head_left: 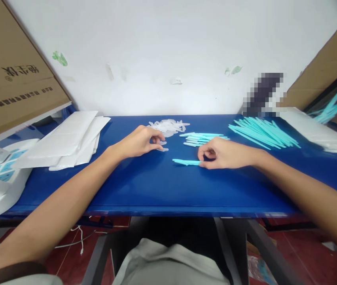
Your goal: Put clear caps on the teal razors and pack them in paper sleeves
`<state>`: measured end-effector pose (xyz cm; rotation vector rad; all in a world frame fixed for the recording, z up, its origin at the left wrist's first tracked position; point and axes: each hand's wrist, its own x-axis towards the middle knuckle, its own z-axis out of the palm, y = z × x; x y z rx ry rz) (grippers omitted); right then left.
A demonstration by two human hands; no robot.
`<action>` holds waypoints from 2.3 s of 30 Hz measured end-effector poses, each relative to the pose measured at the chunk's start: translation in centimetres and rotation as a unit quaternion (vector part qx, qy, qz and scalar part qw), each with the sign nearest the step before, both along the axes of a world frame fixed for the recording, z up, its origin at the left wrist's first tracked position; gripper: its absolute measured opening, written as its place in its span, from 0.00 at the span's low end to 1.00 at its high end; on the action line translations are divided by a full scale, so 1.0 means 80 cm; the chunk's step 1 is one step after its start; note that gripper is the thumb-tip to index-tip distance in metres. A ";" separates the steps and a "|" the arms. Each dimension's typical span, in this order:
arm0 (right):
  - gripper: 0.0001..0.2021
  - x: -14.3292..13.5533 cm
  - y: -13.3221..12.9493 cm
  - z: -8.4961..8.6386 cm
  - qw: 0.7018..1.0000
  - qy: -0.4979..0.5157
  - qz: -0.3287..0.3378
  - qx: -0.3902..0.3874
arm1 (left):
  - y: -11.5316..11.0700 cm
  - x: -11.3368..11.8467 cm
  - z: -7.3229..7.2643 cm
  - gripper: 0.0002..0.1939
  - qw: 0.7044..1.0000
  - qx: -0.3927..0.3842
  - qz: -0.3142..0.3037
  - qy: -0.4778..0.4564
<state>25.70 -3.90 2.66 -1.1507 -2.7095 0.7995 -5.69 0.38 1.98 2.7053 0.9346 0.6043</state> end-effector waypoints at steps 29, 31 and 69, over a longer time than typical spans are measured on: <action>0.06 -0.002 0.001 -0.007 0.976 0.085 -0.012 0.198 | 0.000 0.013 -0.020 0.16 0.991 0.084 -0.055 0.086; 0.07 0.001 0.003 -0.006 0.971 0.091 -0.034 0.218 | 0.000 0.015 -0.023 0.17 0.992 0.081 -0.054 0.077; 0.17 0.004 0.012 -0.015 0.970 -0.001 -0.038 0.242 | 0.001 0.012 -0.019 0.16 0.996 0.050 -0.041 0.069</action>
